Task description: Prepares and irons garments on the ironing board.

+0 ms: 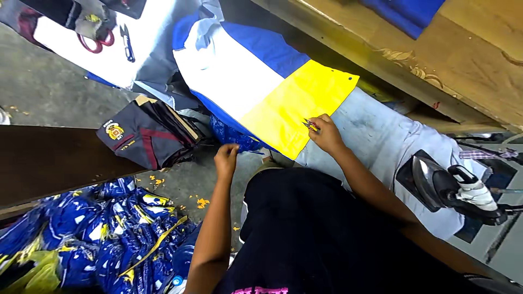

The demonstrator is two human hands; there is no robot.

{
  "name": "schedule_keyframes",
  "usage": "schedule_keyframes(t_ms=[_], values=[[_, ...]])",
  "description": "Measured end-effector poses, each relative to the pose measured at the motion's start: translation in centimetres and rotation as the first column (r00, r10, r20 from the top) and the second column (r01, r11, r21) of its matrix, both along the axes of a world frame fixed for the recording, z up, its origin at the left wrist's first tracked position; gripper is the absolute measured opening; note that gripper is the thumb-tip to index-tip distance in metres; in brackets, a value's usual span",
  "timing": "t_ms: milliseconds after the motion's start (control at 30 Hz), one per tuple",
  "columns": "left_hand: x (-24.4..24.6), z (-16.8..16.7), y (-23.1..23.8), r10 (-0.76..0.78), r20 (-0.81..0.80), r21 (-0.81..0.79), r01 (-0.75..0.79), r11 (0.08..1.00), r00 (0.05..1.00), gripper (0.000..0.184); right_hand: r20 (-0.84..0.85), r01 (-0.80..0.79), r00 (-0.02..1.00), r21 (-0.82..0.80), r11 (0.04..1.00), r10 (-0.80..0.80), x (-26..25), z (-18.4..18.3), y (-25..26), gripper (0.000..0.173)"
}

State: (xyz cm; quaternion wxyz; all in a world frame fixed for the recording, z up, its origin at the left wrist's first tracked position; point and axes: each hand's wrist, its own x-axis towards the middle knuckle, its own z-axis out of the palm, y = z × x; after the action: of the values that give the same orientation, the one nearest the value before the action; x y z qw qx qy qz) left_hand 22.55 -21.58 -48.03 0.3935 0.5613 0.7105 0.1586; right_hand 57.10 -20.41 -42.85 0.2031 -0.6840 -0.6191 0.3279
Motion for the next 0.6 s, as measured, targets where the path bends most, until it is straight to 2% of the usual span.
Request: schedule_keyframes(t_ms=[33, 67, 133, 167, 200, 233, 267, 300, 333, 400, 433, 533, 600], values=[[-2.3, -1.6, -2.4, 0.026, -0.082, -0.154, -0.039, 0.987, 0.996, 0.038, -0.015, 0.030, 0.999, -0.001, 1.000, -0.030, 0.7, 0.3, -0.2, 0.030], [-4.4, -3.2, -5.1, -0.017, -0.184, -0.345, -0.048, 0.938, 0.983, 0.046, -0.024, 0.062, 0.998, -0.008, 0.998, -0.062, 1.4, 0.7, -0.4, 0.031], [-7.1, -5.0, -11.1, -0.279, -0.339, -0.692, -0.038, 0.721, 0.898, 0.044, -0.022, 0.115, 0.993, -0.012, 0.993, -0.115, 2.9, 1.3, -0.7, 0.031], [-7.7, -5.3, -14.1, -0.395, -0.360, -0.788, -0.049, 0.613, 0.845, 0.042, -0.019, 0.138, 0.990, -0.008, 0.990, -0.138, 3.6, 1.5, -0.8, 0.031], [-8.0, -5.1, -16.6, -0.456, -0.355, -0.845, -0.072, 0.530, 0.816, 0.047, -0.017, 0.160, 0.987, -0.002, 0.987, -0.160, 4.2, 1.6, -1.0, 0.031], [-8.0, -5.0, -18.2, -0.515, -0.352, -0.889, -0.108, 0.444, 0.782, 0.064, -0.013, 0.178, 0.984, 0.008, 0.984, -0.178, 4.7, 1.7, -1.2, 0.031], [-8.3, -5.8, -19.0, -0.546, -0.351, -0.908, -0.133, 0.398, 0.760, 0.081, -0.006, 0.193, 0.981, 0.011, 0.981, -0.193, 5.1, 1.8, -1.3, 0.031], [-8.7, -6.8, -19.1, -0.520, -0.356, -0.903, -0.144, 0.404, 0.777, 0.087, -0.003, 0.203, 0.979, 0.002, 0.979, -0.203, 5.3, 1.8, -1.5, 0.031], [-8.9, -7.1, -18.3, -0.445, -0.364, -0.871, -0.130, 0.474, 0.818, 0.080, 0.001, 0.206, 0.978, -0.009, 0.978, -0.206, 5.3, 1.7, -1.5, 0.031], [-7.6, -5.3, -14.5, -0.248, -0.366, -0.727, -0.109, 0.677, 0.897, 0.048, 0.017, 0.192, 0.981, -0.025, 0.981, -0.191, 4.8, 1.0, -1.6, 0.030], [-6.2, -3.9, -11.9, -0.149, -0.359, -0.635, -0.124, 0.763, 0.921, 0.041, 0.036, 0.171, 0.985, -0.029, 0.985, -0.170, 4.3, 0.7, -1.6, 0.029], [-1.1, -0.2, -4.7, -0.001, -0.294, -0.326, -0.099, 0.940, 0.956, 0.049, 0.052, 0.102, 0.994, -0.060, 0.993, -0.099, 2.4, 0.4, -1.6, 0.030], [2.1, 1.0, -1.3, -0.040, -0.226, -0.107, 0.016, 0.994, 0.973, 0.049, 0.030, 0.077, 0.997, -0.064, 0.995, -0.076, 1.4, 0.3, -1.7, 0.031]])
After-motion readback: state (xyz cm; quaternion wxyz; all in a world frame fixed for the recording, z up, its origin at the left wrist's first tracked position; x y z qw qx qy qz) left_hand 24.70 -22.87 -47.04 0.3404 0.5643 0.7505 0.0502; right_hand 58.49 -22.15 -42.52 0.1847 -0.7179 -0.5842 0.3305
